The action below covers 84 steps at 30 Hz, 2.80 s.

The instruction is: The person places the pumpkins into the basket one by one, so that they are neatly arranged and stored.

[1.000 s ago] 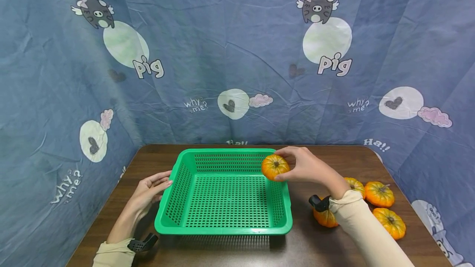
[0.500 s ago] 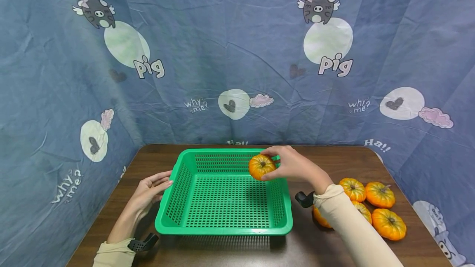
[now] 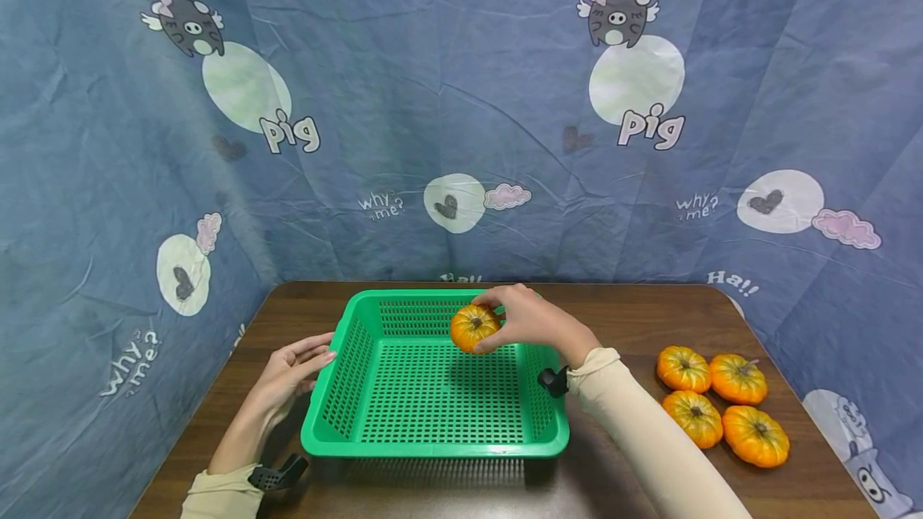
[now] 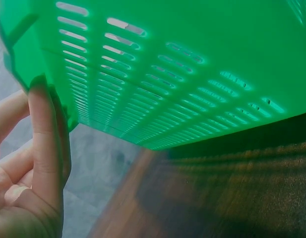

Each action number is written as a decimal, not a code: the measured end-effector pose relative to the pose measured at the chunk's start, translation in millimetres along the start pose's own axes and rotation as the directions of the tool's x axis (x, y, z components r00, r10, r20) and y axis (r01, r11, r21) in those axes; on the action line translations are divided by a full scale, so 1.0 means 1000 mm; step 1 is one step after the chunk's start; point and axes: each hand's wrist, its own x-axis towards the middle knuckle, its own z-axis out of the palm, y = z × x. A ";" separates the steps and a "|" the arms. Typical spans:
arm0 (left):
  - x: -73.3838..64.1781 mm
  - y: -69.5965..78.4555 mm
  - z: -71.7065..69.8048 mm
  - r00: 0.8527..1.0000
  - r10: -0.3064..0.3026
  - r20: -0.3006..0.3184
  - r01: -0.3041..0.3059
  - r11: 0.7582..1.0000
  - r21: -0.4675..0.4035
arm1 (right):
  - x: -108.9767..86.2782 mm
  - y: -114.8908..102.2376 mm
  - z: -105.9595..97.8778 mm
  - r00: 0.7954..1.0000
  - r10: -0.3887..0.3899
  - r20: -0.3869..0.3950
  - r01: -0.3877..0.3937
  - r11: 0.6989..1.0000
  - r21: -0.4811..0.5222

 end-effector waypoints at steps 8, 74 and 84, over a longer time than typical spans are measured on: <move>0.001 0.000 0.000 1.000 0.007 -0.004 -0.007 1.000 0.003 | 0.028 -0.003 0.024 0.996 -0.070 0.053 0.073 0.996 -0.054; -0.001 0.001 0.000 1.000 -0.004 0.007 0.004 1.000 -0.011 | 0.108 -0.032 0.114 0.993 -0.052 0.103 0.071 0.978 -0.198; -0.001 0.000 0.000 1.000 -0.010 0.008 0.010 1.000 -0.006 | 0.105 -0.032 0.113 0.994 -0.051 0.101 0.071 0.978 -0.199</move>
